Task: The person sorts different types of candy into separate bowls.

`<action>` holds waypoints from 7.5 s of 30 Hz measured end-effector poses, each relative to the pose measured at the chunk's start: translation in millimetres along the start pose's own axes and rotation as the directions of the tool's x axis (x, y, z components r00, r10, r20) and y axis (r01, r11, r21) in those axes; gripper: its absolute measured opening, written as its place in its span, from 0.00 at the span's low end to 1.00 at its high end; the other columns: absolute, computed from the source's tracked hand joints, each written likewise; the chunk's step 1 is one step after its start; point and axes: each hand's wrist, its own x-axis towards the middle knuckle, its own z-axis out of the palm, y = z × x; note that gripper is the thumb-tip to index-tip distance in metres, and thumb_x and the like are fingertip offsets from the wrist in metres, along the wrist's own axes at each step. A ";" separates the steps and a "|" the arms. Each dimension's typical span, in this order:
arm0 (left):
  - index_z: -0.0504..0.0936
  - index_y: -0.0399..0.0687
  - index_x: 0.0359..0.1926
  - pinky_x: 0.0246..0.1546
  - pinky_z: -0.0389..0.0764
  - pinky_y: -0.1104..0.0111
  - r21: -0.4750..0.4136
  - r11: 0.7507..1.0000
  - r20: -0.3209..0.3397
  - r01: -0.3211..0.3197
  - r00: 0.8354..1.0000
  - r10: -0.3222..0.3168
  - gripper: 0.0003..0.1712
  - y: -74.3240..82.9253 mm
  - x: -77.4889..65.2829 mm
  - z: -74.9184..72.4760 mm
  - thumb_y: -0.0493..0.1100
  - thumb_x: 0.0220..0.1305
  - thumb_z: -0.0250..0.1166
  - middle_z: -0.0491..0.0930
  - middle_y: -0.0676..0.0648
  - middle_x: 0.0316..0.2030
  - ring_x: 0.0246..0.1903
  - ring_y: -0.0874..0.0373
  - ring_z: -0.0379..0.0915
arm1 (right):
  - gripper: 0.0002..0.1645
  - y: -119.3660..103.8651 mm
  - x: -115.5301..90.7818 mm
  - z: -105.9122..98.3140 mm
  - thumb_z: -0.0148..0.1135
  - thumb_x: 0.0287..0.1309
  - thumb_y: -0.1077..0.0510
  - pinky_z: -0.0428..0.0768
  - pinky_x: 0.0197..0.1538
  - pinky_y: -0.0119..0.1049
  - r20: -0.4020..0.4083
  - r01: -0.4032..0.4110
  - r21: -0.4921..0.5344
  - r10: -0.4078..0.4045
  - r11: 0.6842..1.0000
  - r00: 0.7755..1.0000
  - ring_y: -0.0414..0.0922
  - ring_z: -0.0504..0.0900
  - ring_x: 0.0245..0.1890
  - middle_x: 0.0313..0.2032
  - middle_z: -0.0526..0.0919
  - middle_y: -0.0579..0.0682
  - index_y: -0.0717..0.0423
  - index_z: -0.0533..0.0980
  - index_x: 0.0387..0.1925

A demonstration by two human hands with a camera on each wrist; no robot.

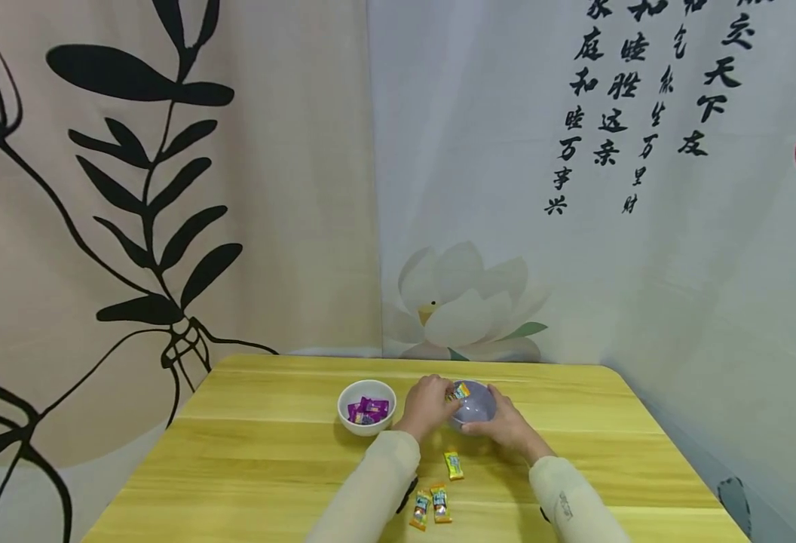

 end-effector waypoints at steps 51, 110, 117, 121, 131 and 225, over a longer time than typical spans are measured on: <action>0.85 0.46 0.50 0.47 0.76 0.74 -0.224 0.943 0.334 -0.246 0.890 0.311 0.16 -50.6 -117.7 -34.1 0.45 0.62 0.70 0.81 0.55 0.40 0.41 0.67 0.75 | 0.73 -4.9 -0.4 0.4 0.77 0.46 0.39 0.56 0.67 0.67 0.031 -0.027 -0.045 0.029 0.999 0.999 0.69 0.55 0.70 0.71 0.51 0.73 0.67 0.42 0.76; 0.89 0.58 0.44 0.35 0.63 0.85 -0.061 0.827 0.354 -0.559 0.762 0.542 0.14 -52.2 -134.1 -27.2 0.53 0.57 0.73 0.75 0.63 0.34 0.34 0.74 0.64 | 0.73 -2.2 -0.4 -1.0 0.80 0.45 0.42 0.56 0.68 0.65 0.031 -0.026 -0.009 0.026 1.000 0.999 0.70 0.52 0.71 0.73 0.50 0.72 0.67 0.42 0.76; 0.89 0.57 0.41 0.34 0.63 0.85 -0.075 0.843 0.367 -0.532 0.772 0.519 0.12 -53.8 -133.8 -25.5 0.51 0.57 0.73 0.74 0.63 0.33 0.33 0.74 0.63 | 0.73 -1.2 -1.0 -0.7 0.79 0.45 0.42 0.56 0.68 0.66 0.035 -0.020 -0.013 0.021 1.000 0.999 0.70 0.53 0.70 0.72 0.50 0.73 0.67 0.42 0.76; 0.89 0.56 0.40 0.33 0.64 0.85 -0.082 0.861 0.377 -0.503 0.783 0.494 0.11 -54.2 -133.7 -28.0 0.50 0.56 0.73 0.73 0.64 0.31 0.31 0.74 0.62 | 0.73 -1.4 -1.7 -0.7 0.79 0.45 0.42 0.56 0.68 0.66 0.035 -0.023 -0.009 0.023 1.000 0.999 0.70 0.52 0.71 0.72 0.50 0.73 0.67 0.41 0.76; 0.88 0.57 0.39 0.37 0.68 0.82 -0.099 0.906 0.348 -0.412 0.838 0.420 0.10 -57.6 -130.0 -32.3 0.50 0.55 0.74 0.74 0.66 0.32 0.34 0.74 0.66 | 0.73 0.0 -1.3 -1.1 0.79 0.45 0.42 0.56 0.68 0.66 0.031 -0.021 -0.008 0.021 1.000 0.999 0.70 0.52 0.71 0.72 0.50 0.72 0.66 0.42 0.76; 0.86 0.47 0.47 0.47 0.77 0.72 -0.125 0.963 0.201 -0.239 0.944 0.261 0.17 -20.3 -56.8 -22.6 0.49 0.60 0.72 0.81 0.54 0.40 0.42 0.62 0.75 | 0.73 0.2 -4.6 -2.2 0.78 0.47 0.43 0.56 0.68 0.65 0.033 0.005 0.045 -0.007 0.999 0.999 0.68 0.55 0.70 0.72 0.52 0.71 0.67 0.40 0.76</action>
